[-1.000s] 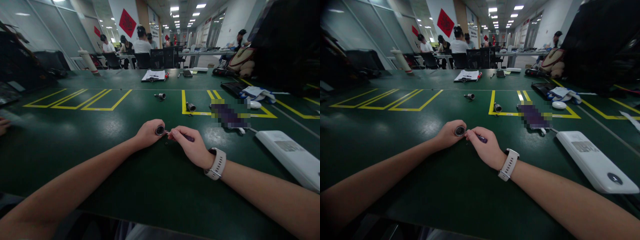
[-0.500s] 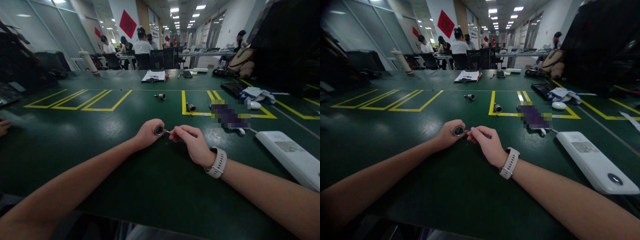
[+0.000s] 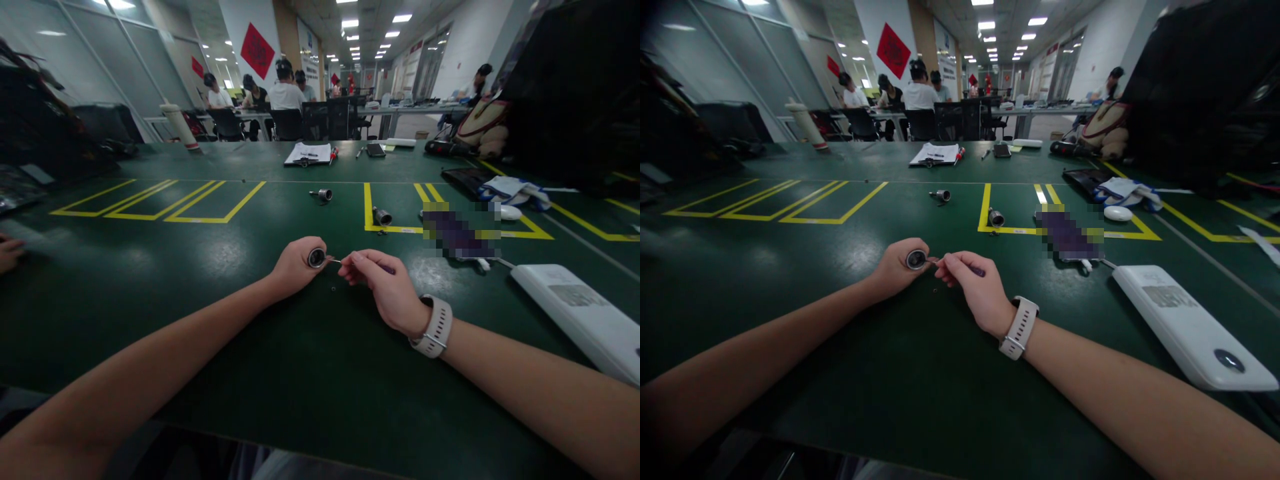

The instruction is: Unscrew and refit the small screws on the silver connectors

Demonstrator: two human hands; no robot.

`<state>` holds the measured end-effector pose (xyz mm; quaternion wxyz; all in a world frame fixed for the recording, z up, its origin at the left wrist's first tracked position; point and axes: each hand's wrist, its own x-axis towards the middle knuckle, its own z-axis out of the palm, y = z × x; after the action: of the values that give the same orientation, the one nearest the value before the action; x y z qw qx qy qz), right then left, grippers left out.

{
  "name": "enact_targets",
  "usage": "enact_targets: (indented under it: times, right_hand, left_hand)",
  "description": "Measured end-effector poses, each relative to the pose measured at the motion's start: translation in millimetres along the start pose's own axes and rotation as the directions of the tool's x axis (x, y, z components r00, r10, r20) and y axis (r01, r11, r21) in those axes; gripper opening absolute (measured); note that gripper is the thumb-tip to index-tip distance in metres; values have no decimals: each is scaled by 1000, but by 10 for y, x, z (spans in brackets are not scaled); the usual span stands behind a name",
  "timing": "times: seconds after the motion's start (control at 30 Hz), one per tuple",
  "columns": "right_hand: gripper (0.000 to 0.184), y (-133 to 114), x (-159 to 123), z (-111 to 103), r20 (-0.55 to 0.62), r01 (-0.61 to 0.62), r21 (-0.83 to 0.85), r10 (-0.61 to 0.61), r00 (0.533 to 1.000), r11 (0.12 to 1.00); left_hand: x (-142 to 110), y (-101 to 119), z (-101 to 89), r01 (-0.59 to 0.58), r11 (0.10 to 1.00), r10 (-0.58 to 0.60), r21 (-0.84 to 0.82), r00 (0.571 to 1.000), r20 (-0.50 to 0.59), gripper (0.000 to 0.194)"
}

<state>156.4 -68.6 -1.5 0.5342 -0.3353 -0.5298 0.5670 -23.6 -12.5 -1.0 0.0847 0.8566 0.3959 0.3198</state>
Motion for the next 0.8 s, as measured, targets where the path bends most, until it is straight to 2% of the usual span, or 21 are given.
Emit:
enact_targets:
  times: [0.07,0.13,0.37,0.5,0.67,0.8]
  right_hand:
    - [18,4,-14,4,14,20,-75,-19,1000,997]
    - [18,4,-19,8,33,13,-80,-10,999,997]
    - [17,-21,30,-8,39,-164,199,159,986,966]
    - [17,-24,49,-12,87,-202,274,185,979,940]
    - [18,-6,21,12,-11,-100,165,103,995,981]
    - [17,-1,-3,25,-6,-62,61,63,998,996]
  left_hand:
    - [-2,0,5,-3,999,3,46,1000,2,16]
    - [-7,-2,12,-6,997,6,74,1000,0,17]
    - [-26,-26,20,-31,999,30,-8,999,-37,18]
    - [-27,-31,19,-48,996,47,-69,999,-24,17]
    - [-14,-22,26,-5,1000,6,26,999,-46,19]
    - [-22,-12,31,-16,992,20,127,999,-27,19]
